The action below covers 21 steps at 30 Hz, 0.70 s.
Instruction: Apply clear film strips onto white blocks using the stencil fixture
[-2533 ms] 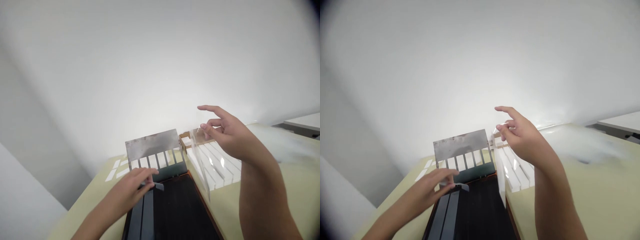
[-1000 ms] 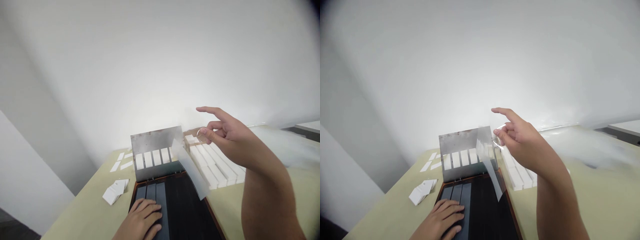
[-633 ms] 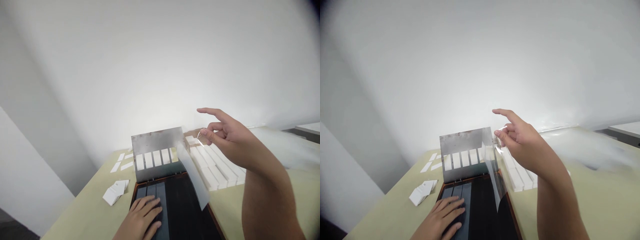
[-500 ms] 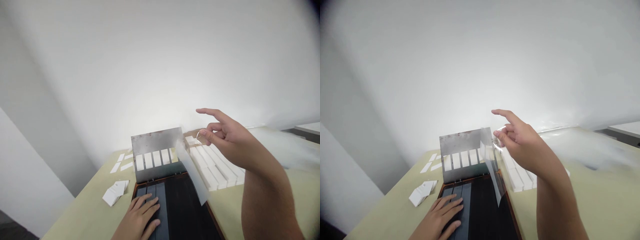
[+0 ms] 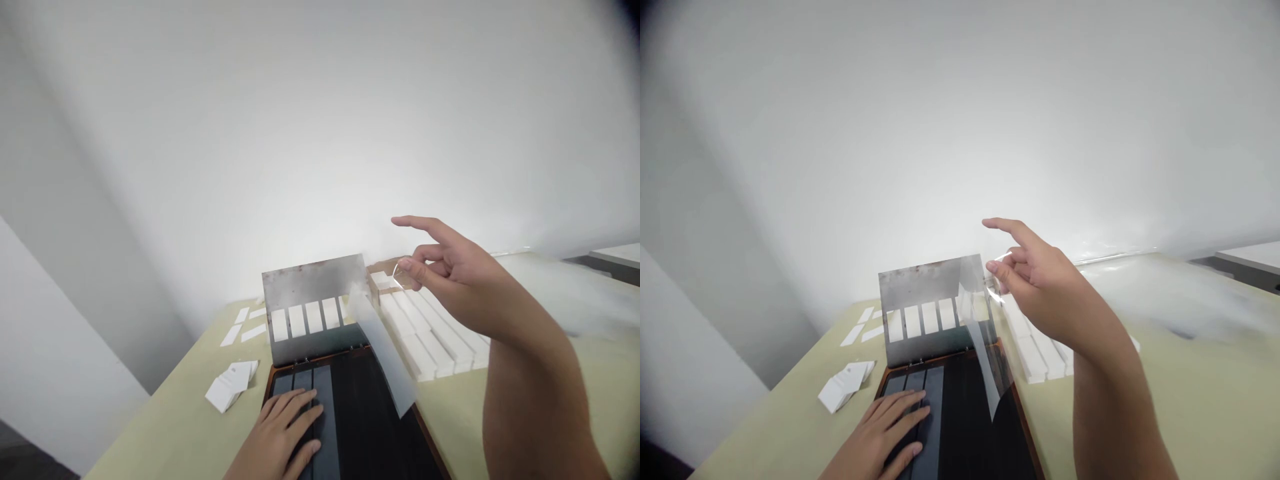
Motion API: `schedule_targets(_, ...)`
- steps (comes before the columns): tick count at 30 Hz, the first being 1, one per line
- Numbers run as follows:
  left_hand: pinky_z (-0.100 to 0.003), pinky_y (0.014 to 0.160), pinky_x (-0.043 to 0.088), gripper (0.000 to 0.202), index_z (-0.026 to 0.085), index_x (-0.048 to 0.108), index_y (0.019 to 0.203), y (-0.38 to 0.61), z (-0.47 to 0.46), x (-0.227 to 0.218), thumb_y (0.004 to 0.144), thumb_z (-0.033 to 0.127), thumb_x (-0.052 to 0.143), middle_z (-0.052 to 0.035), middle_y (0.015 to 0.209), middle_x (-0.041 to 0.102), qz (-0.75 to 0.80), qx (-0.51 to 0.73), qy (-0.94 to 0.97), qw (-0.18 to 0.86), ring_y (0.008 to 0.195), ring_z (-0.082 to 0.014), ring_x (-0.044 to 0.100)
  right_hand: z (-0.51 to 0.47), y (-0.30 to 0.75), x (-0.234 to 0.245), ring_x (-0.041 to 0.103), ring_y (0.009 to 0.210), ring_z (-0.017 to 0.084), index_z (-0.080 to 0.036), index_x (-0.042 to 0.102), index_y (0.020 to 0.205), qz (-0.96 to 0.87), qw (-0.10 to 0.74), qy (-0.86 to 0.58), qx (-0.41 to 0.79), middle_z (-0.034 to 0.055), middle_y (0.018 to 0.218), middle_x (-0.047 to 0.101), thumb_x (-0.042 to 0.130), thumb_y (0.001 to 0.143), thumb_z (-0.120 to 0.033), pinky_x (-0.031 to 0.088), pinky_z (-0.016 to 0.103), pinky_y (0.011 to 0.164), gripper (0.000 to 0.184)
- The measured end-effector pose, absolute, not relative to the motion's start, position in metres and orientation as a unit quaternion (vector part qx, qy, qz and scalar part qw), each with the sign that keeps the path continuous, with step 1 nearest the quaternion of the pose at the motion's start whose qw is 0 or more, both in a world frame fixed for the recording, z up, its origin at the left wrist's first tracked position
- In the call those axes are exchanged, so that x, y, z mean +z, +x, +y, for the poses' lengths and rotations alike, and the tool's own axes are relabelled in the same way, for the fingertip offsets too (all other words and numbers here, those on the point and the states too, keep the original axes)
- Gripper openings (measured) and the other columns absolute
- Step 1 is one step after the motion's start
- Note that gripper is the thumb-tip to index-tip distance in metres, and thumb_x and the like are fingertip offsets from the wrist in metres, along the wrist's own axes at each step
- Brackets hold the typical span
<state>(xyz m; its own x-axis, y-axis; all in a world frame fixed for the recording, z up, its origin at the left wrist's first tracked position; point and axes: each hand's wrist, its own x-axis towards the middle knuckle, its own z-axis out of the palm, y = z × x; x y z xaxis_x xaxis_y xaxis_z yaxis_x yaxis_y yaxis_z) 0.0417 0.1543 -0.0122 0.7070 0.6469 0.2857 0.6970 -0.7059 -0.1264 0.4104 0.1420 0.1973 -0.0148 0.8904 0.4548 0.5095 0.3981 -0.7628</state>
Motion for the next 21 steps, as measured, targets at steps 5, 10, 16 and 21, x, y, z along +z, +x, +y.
schedule_targets(5, -0.043, 0.105, 0.059, 0.047, 0.036, 0.06, 0.15, 0.036, 0.1582, -0.0222, 0.104, 0.046, 0.063, -0.0041, 0.156, 0.059, -0.367, -0.12, -0.91, 0.15, 0.134, -0.0323, 0.062, 0.1444, 0.4115, 0.1951, 0.059, 0.063, 0.018, -0.038, 0.05, 0.151, -0.69, 0.49, -0.499, 0.185, -0.0014, 0.073, 0.065, 0.059, 0.102, -0.044, 0.048, 0.029, 0.057, 0.05)
schedule_targets(10, -0.042, 0.101, 0.061, 0.04, 0.034, 0.069, 0.14, 0.0378, 0.1581, -0.0206, 0.103, 0.047, 0.064, -0.0048, 0.149, 0.065, -0.364, -0.117, -0.911, 0.154, 0.128, -0.0317, 0.065, 0.1415, 0.411, 0.1973, 0.058, 0.064, 0.018, -0.038, 0.05, 0.15, -0.684, 0.48, -0.513, 0.197, -0.0018, 0.074, 0.065, 0.059, 0.102, -0.042, 0.049, 0.029, 0.06, 0.048)
schedule_targets(16, -0.043, 0.1, 0.062, 0.04, 0.034, 0.068, 0.14, 0.0398, 0.1586, -0.0193, 0.103, 0.047, 0.065, -0.0042, 0.147, 0.067, -0.367, -0.118, -0.911, 0.146, 0.125, -0.031, 0.067, 0.1462, 0.4132, 0.1927, 0.06, 0.065, 0.019, -0.036, 0.05, 0.151, -0.691, 0.494, -0.496, 0.181, -0.0014, 0.072, 0.064, 0.059, 0.102, -0.046, 0.048, 0.03, 0.058, 0.051)
schedule_targets(21, -0.045, 0.099, 0.062, 0.041, 0.034, 0.067, 0.142, 0.0386, 0.1588, -0.0213, 0.104, 0.048, 0.063, -0.004, 0.148, 0.066, -0.369, -0.106, -0.911, 0.149, 0.125, -0.0315, 0.068, 0.1498, 0.4137, 0.191, 0.061, 0.065, 0.019, -0.036, 0.051, 0.15, -0.694, 0.492, -0.496, 0.177, -0.0017, 0.071, 0.064, 0.058, 0.102, -0.046, 0.049, 0.029, 0.058, 0.049)
